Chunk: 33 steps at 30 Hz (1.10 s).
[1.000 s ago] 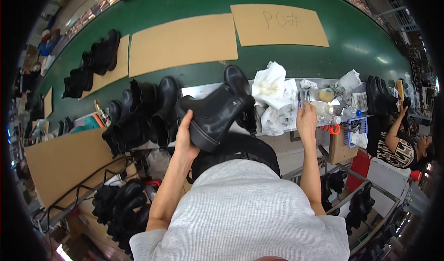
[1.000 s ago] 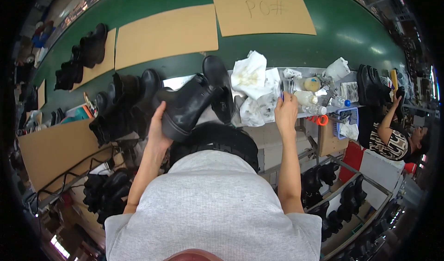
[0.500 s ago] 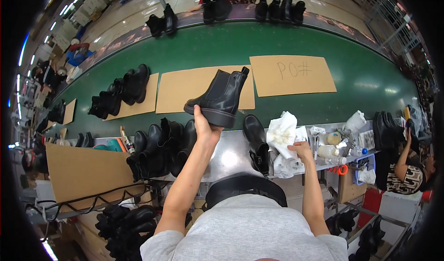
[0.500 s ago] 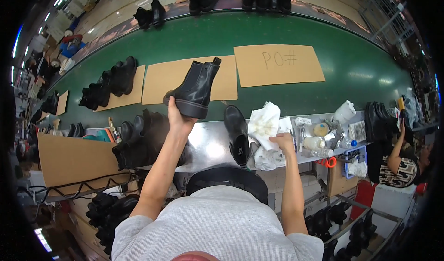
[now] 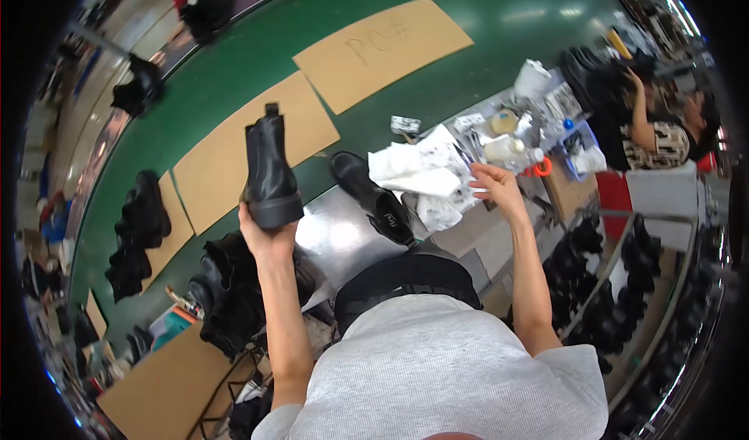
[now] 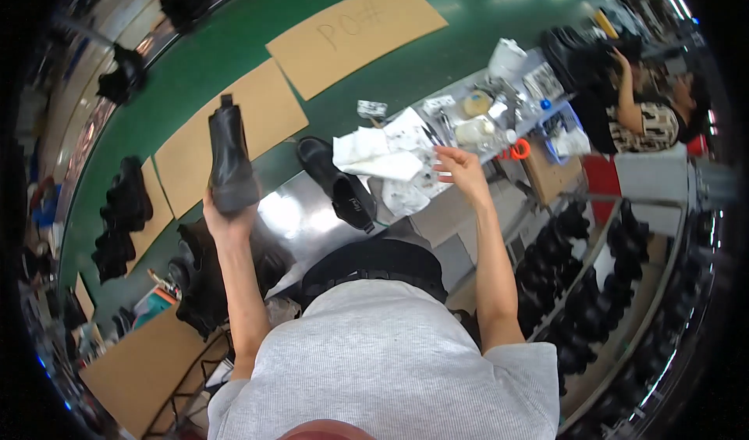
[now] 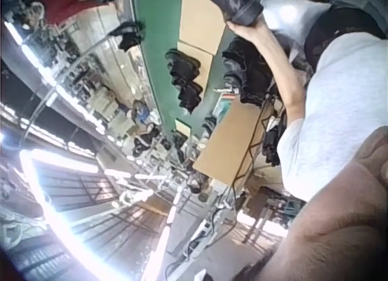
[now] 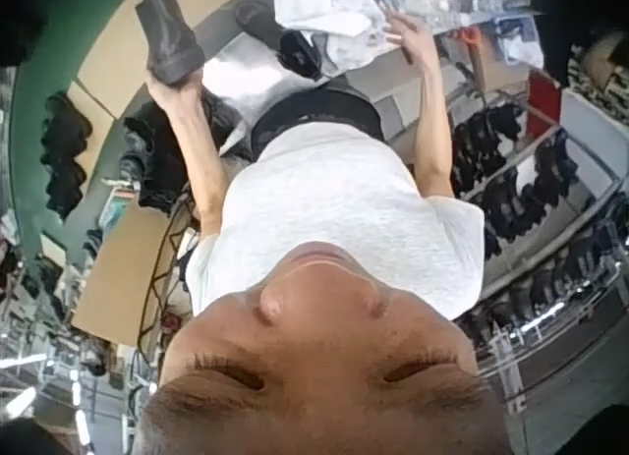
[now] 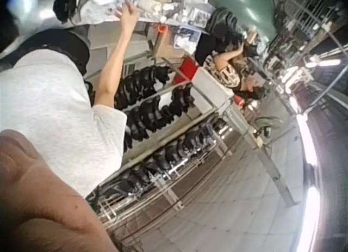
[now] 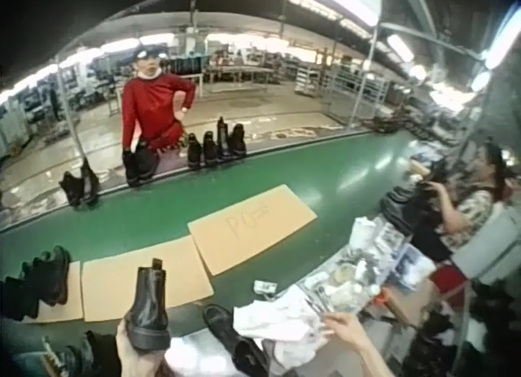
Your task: Cleaning and inspecting black boots in a manufacturing facility using a cloth and spray.
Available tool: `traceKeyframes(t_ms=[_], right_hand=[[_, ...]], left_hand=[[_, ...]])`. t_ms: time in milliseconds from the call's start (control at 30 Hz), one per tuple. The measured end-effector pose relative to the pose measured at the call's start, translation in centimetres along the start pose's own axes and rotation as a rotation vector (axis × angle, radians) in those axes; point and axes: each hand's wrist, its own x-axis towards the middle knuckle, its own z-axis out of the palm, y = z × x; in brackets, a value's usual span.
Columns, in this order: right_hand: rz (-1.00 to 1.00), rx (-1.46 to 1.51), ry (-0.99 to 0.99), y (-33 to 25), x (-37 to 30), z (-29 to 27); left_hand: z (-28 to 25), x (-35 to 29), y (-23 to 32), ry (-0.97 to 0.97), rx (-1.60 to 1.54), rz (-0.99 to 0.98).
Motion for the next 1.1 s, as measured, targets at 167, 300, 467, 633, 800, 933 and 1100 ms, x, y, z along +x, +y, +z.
traceKeyframes(t_ms=[167, 300, 467, 633, 800, 933, 1100], right_hand=[[-0.108, -0.727, 0.215, 8.9, -0.2, -1.8], [-0.181, -1.022, 0.217, 6.0, -5.0, 5.5], [-0.508, -0.987, 0.219, 8.9, -4.1, 4.7], [-0.735, -0.517, 0.292, 5.1, -2.1, 4.2], [-0.629, -0.543, 0.035, 3.5, 1.0, 3.0], [-0.652, -0.746, -0.062, 4.0, 0.0, 3.0], [-0.762, -0.455, 0.163, -0.4, -4.2, 3.7]], left_hand=[[-0.5, -0.6, -2.3, 0.215, -0.046, -0.094], [-2.6, -1.1, -2.7, 0.230, -0.003, -0.157], [-3.0, -1.3, -3.6, 0.230, 0.012, -0.202], [-3.1, -2.3, -4.1, 0.223, 0.058, -0.186], [-3.1, -2.9, -4.9, 0.213, 0.069, -0.208], [-2.4, -3.7, -5.7, 0.227, 0.092, -0.191], [-2.7, -3.5, -6.3, 0.227, 0.086, -0.189]])
